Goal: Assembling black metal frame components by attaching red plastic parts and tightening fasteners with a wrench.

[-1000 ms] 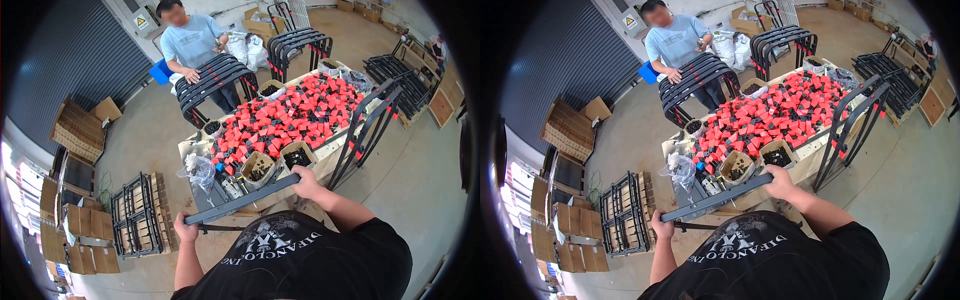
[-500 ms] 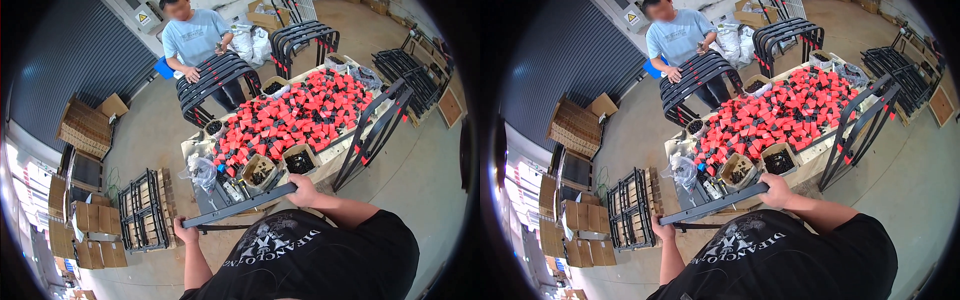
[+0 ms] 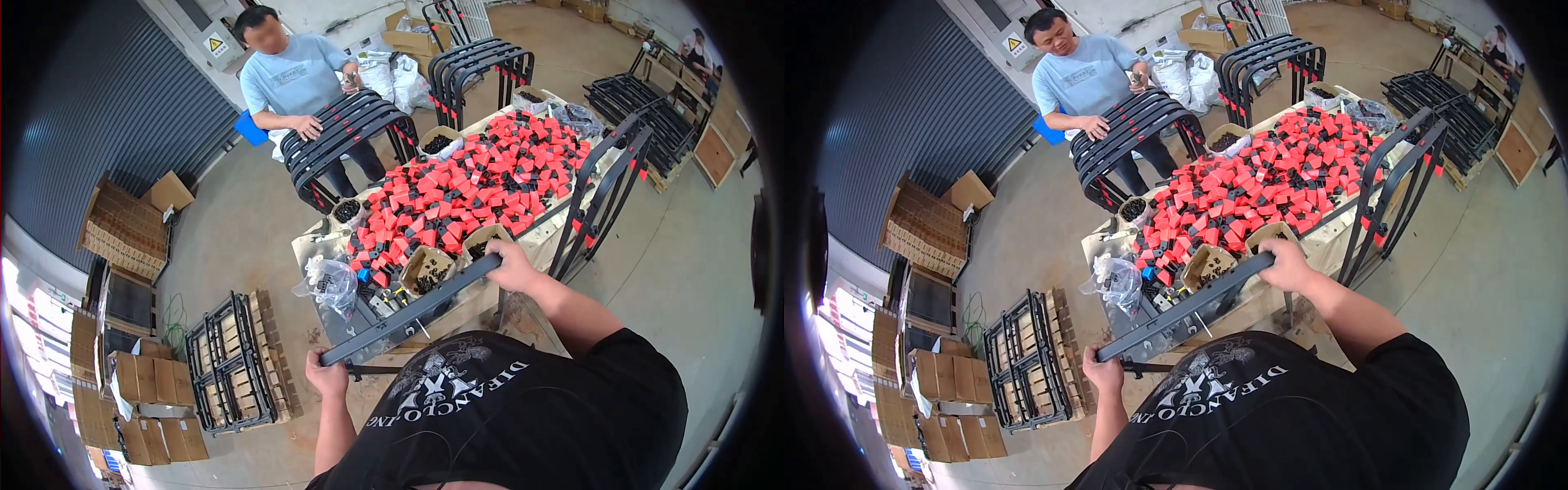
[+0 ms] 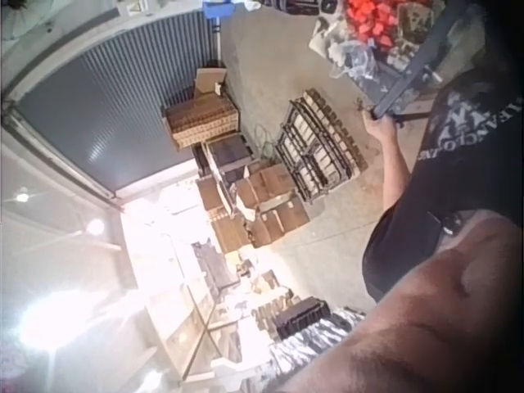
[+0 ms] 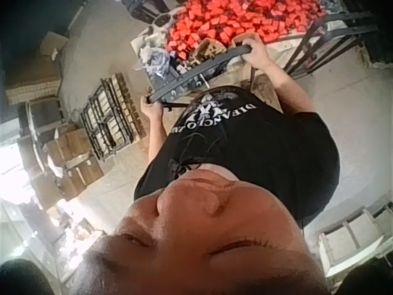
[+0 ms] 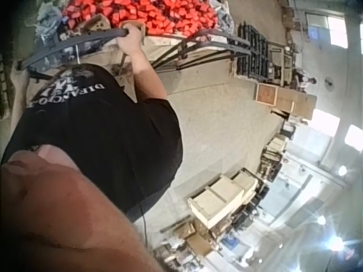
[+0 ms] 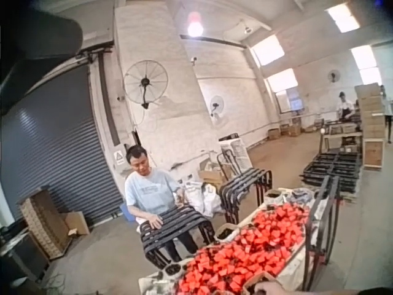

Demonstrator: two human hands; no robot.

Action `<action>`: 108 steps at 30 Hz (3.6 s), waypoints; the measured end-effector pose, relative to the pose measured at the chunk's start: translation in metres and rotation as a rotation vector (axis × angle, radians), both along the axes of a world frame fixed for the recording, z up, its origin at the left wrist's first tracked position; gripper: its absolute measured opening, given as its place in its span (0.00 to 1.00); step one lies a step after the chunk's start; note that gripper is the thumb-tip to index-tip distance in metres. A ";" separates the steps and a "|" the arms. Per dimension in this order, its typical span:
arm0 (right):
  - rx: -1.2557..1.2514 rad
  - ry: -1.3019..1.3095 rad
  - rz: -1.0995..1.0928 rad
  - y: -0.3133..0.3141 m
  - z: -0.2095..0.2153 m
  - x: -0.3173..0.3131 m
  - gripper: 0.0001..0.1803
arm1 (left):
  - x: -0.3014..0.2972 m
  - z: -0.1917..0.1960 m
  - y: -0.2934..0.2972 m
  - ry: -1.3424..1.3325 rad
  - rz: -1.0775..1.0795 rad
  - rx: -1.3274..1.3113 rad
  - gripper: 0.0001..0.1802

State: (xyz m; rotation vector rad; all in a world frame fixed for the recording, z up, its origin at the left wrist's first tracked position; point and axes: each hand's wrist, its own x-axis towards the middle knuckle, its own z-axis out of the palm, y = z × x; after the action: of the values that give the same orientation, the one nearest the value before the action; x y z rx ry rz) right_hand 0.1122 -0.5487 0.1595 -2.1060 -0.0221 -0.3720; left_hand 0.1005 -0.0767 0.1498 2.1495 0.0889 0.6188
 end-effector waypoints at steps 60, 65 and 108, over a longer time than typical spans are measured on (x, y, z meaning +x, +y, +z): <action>-0.672 0.542 0.623 -0.082 -0.175 0.126 0.28 | 0.045 0.081 -0.132 0.471 -0.180 0.552 0.19; -0.702 0.414 0.641 -0.074 -0.155 0.121 0.29 | 0.038 0.084 -0.135 0.425 -0.169 0.531 0.17; 1.123 0.760 0.290 -0.121 -0.129 0.101 0.09 | 0.048 0.071 -0.134 0.389 -0.131 0.569 0.16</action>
State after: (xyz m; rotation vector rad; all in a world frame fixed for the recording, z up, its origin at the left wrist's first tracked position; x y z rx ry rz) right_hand 0.2131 -0.6700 0.0308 -0.9878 0.2645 0.5175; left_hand 0.1488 -0.2112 0.2212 2.7800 -0.0224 0.1442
